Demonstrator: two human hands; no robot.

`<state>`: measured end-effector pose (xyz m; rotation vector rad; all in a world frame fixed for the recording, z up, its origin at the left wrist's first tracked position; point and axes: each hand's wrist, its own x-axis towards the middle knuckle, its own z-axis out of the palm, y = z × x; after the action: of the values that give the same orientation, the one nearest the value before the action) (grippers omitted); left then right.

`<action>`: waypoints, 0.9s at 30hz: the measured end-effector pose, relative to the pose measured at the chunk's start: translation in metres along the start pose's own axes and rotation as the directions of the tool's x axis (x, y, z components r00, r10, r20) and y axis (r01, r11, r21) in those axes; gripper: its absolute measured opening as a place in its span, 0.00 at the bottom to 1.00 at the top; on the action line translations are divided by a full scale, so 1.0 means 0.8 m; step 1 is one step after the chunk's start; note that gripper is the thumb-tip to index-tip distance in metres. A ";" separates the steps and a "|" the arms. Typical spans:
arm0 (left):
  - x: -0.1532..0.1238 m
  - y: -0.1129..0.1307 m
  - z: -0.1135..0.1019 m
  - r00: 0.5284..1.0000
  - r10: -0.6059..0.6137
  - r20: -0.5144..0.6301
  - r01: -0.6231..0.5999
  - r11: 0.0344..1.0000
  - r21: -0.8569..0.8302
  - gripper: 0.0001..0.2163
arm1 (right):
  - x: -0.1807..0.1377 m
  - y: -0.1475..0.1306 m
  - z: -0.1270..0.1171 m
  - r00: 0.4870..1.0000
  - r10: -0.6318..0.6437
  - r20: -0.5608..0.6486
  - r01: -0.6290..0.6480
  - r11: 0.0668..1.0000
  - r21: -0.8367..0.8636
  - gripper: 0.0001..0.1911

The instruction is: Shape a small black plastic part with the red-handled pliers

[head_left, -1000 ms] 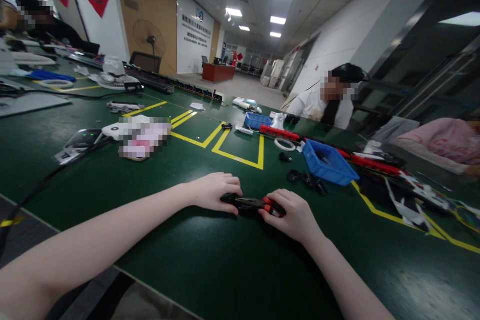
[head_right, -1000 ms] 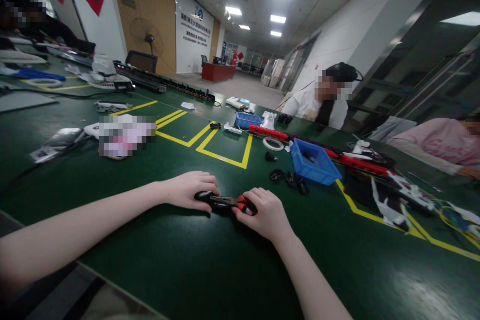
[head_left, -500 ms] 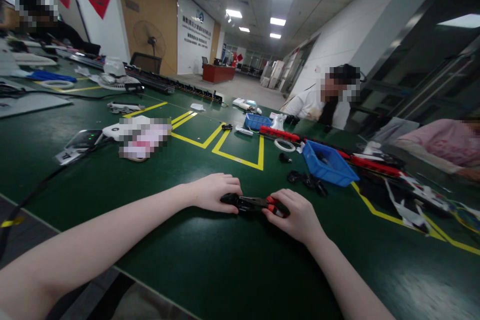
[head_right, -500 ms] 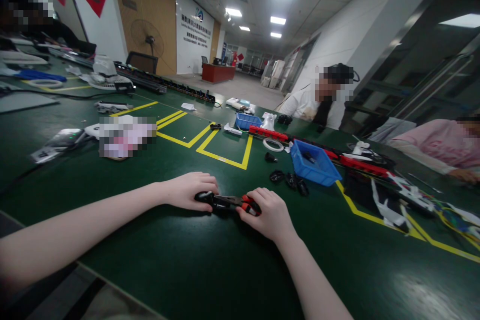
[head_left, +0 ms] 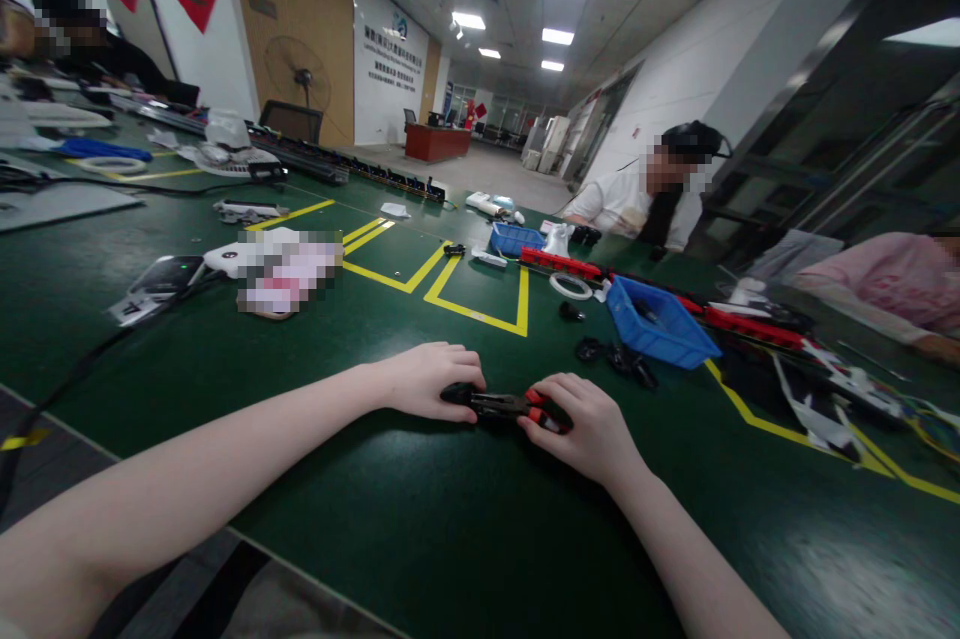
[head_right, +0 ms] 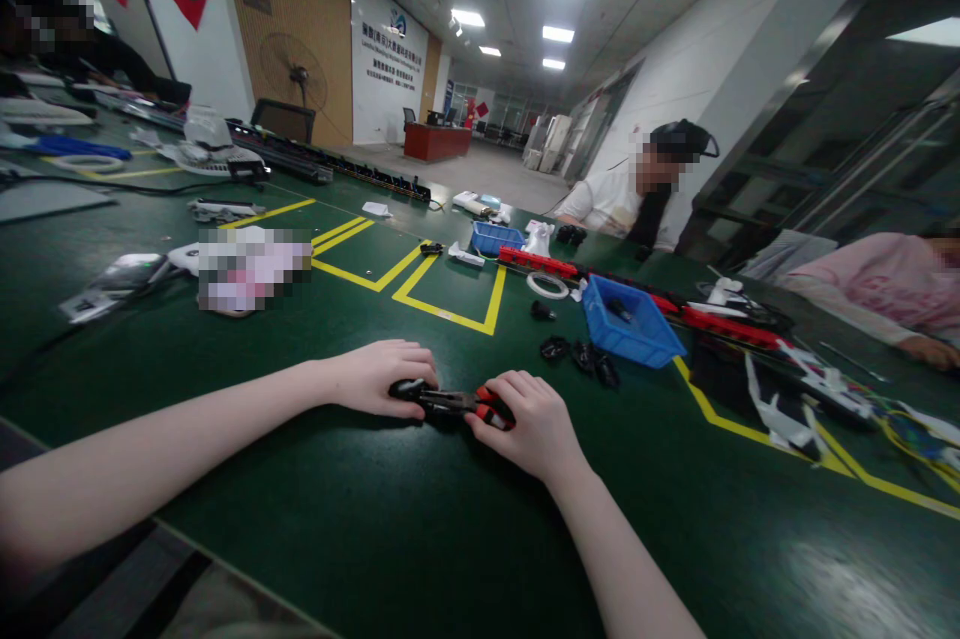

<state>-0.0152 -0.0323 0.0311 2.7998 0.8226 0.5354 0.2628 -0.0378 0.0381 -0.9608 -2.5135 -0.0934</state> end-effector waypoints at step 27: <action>0.002 -0.005 0.005 1.000 0.011 -0.029 -0.011 1.000 0.000 0.15 | 0.000 0.000 0.001 0.999 -0.044 0.029 0.045 0.998 -0.043 0.11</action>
<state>-0.0146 -0.0282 0.0264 2.8048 0.8131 0.5794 0.2624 -0.0379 0.0377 -0.9301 -2.5691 -0.1503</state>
